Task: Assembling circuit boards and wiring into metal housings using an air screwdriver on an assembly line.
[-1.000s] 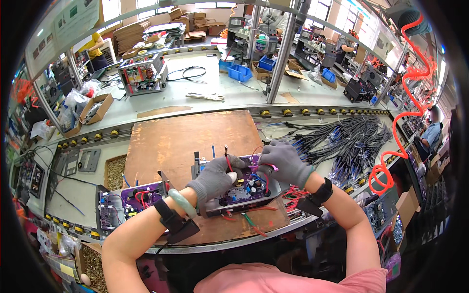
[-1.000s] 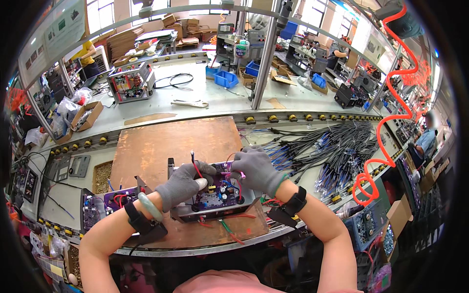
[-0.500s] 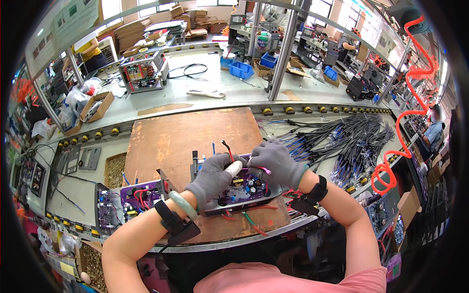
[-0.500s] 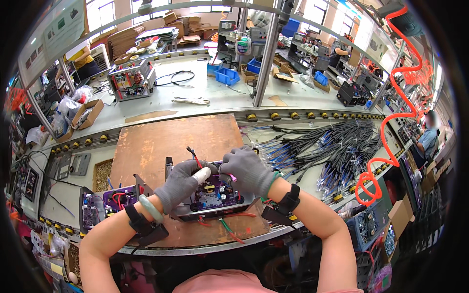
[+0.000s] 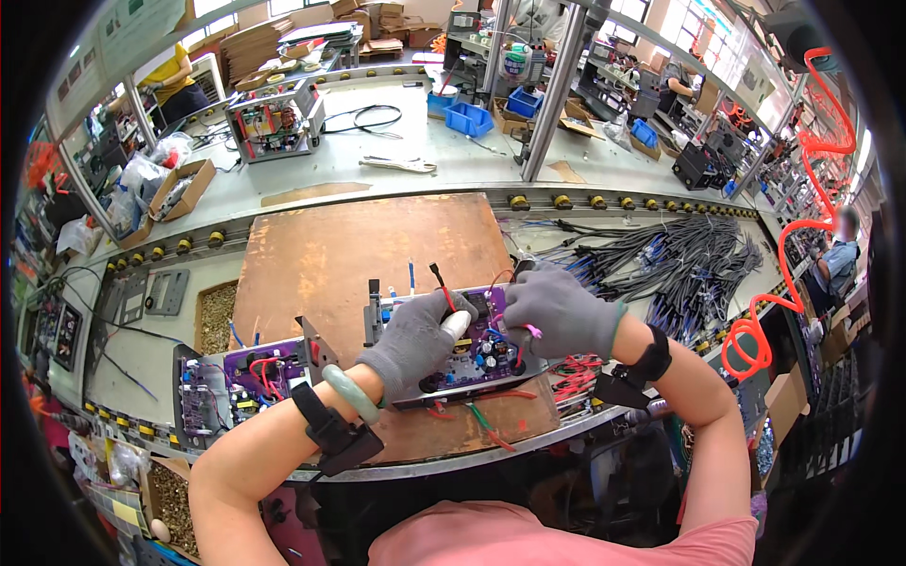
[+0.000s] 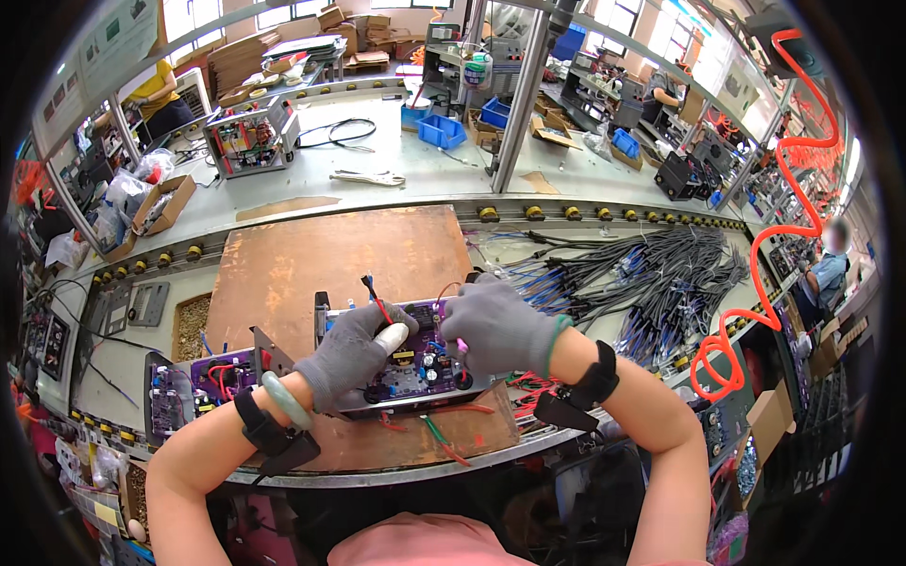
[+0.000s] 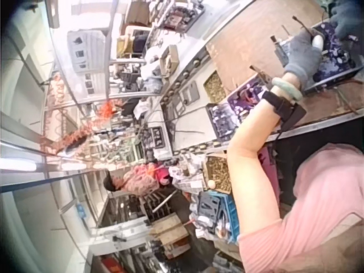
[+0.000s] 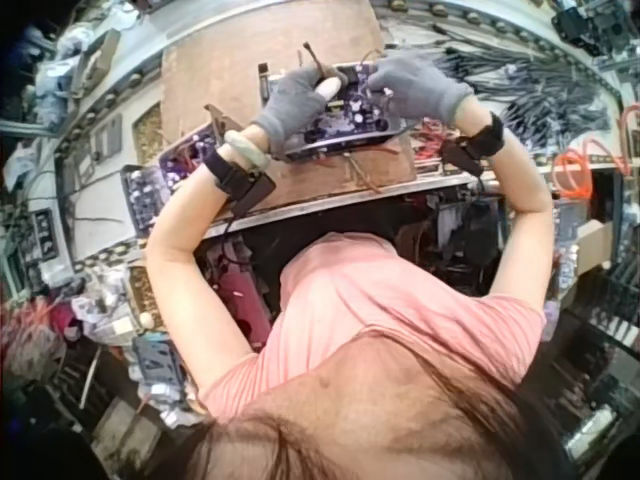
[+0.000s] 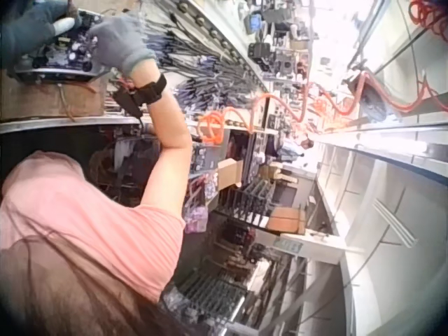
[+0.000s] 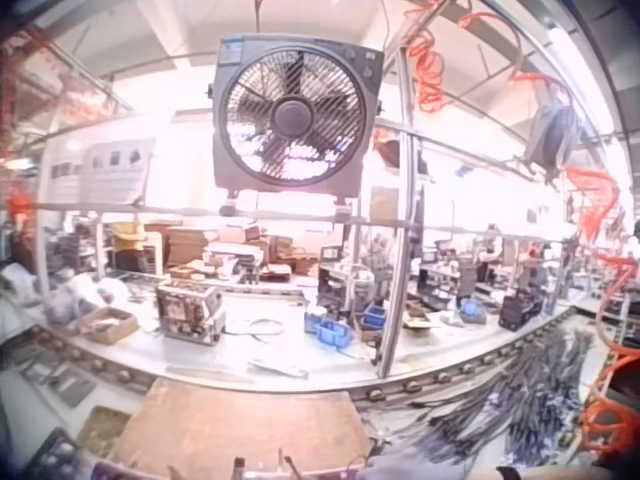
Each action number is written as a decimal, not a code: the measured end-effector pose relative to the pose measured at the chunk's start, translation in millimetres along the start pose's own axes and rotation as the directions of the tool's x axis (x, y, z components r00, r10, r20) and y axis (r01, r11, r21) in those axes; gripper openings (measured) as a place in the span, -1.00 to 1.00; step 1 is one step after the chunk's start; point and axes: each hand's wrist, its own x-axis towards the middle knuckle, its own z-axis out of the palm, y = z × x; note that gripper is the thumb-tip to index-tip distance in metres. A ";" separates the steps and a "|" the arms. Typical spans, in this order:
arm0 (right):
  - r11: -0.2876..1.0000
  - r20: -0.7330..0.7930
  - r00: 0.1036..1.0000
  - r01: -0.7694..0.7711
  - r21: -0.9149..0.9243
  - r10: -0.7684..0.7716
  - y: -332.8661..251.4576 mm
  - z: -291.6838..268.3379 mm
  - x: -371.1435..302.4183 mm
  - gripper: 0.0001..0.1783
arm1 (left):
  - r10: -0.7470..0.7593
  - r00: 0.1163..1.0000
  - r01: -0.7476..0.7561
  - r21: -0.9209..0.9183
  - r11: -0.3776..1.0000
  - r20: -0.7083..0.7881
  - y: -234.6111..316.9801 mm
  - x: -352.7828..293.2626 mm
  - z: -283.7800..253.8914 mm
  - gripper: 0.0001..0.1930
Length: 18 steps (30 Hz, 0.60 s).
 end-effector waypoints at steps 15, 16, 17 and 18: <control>0.998 0.221 0.974 -0.048 0.032 0.040 8.9 -6.8 20.5 -0.86 | 0.007 0.999 -0.002 -0.154 0.988 0.031 -6.2 3.1 1.6 -0.83; 0.998 0.225 0.974 -0.048 0.034 0.039 9.9 -7.6 20.5 -0.86 | 0.011 0.999 -0.003 -0.153 0.988 0.050 -5.2 2.9 1.0 -0.82; 0.996 0.228 0.973 -0.058 0.063 0.042 10.6 -8.2 21.1 -0.86 | 0.009 0.999 -0.001 -0.154 0.988 0.050 -4.5 2.7 0.2 -0.82; 0.993 0.231 0.972 -0.068 0.092 0.045 11.5 -8.1 21.5 -0.86 | 0.010 0.997 0.002 -0.161 0.987 0.075 -3.4 2.6 0.0 -0.82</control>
